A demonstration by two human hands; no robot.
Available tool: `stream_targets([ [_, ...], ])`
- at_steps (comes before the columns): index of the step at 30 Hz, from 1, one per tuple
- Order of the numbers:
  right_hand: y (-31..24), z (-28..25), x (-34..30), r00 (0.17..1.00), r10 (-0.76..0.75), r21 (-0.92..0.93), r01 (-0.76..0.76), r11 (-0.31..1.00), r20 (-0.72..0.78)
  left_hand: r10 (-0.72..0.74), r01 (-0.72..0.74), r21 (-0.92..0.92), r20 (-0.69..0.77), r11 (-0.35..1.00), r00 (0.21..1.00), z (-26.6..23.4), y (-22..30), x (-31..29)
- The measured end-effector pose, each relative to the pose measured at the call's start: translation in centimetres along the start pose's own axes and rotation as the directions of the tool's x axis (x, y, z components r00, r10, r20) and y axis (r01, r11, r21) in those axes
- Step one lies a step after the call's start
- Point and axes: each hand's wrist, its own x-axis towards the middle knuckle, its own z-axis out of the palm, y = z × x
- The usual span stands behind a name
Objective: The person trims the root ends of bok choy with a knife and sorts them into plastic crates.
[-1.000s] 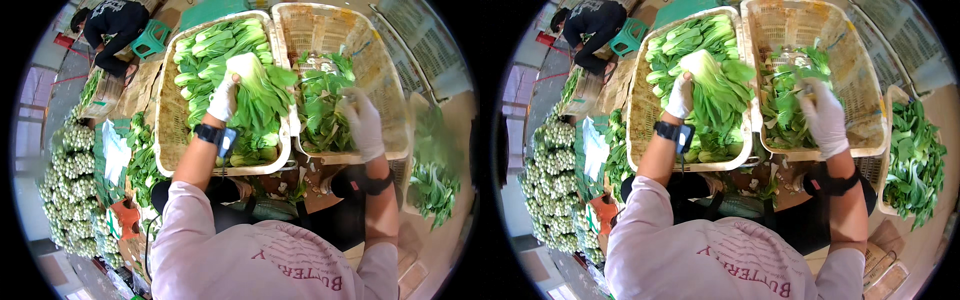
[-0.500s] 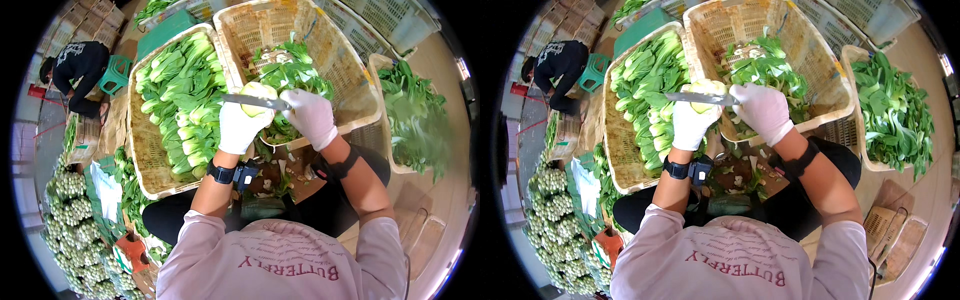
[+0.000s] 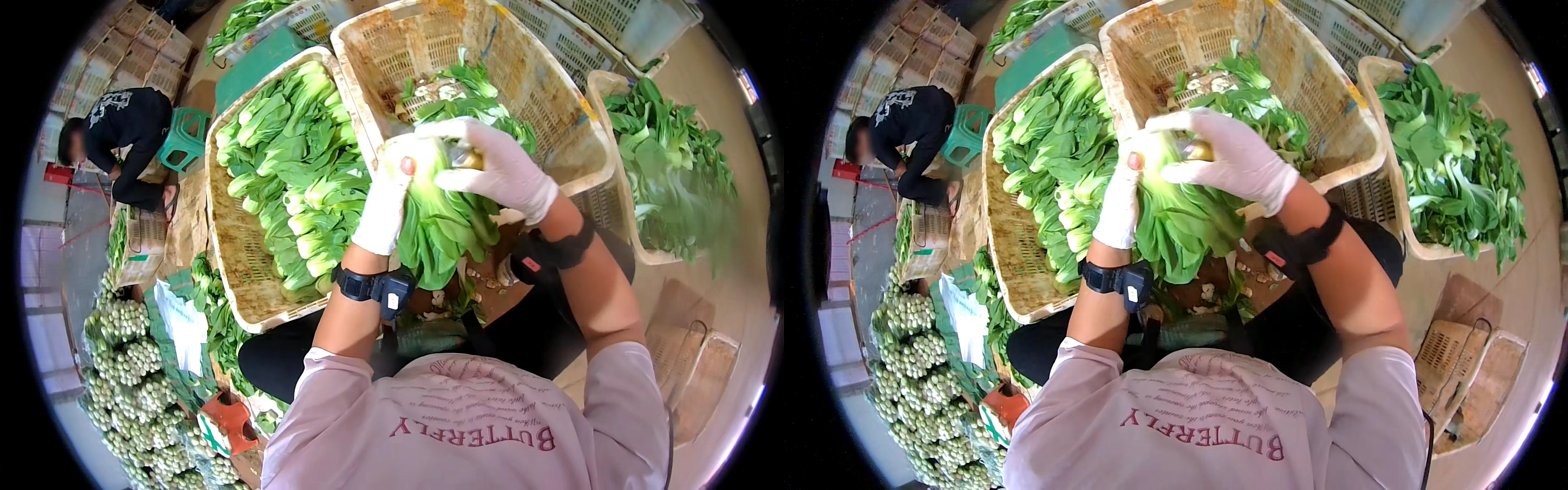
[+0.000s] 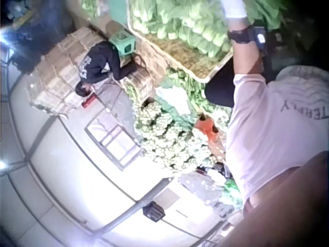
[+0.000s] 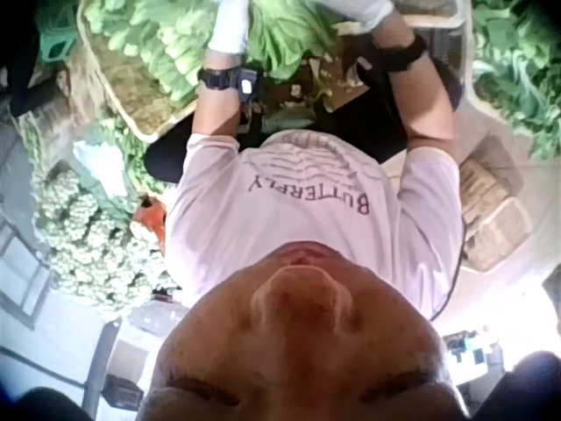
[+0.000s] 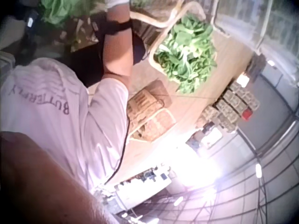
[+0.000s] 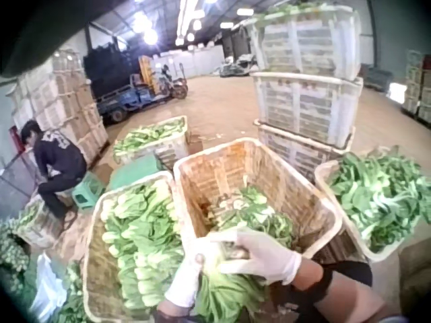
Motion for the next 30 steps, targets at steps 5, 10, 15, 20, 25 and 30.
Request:
stream_targets([
  [5,0.7,-1.5,0.4,0.995,-0.046,-0.034,0.049,0.998,0.092,0.014,-0.027,0.053,0.236,0.998,0.972,-1.0,0.2,0.1],
  [10,3.7,-3.8,0.8,0.958,0.287,0.154,-0.285,0.946,0.01,-0.032,0.194,-0.354,0.414,0.915,0.91,-2.3,-0.5,-0.3],
  [15,5.2,-2.3,1.0,0.907,0.249,-0.339,-0.365,0.867,-0.34,-0.069,0.038,-0.243,-0.122,0.969,0.99,-0.6,-0.6,0.8],
  [20,2.7,0.7,0.3,0.942,0.336,0.093,-0.334,0.938,-0.011,0.046,-0.038,0.072,-0.114,0.997,0.992,2.2,-0.2,1.3],
  [25,2.9,-0.5,-0.2,0.885,0.437,0.648,-0.427,0.631,0.157,-0.135,0.131,0.037,0.111,0.991,0.985,-1.0,1.0,3.2],
  [30,4.7,-1.5,-0.6,0.898,0.4,0.784,-0.38,0.49,0.185,0.276,-0.253,0.347,-0.02,0.903,0.961,-3.2,-1.8,6.5],
])
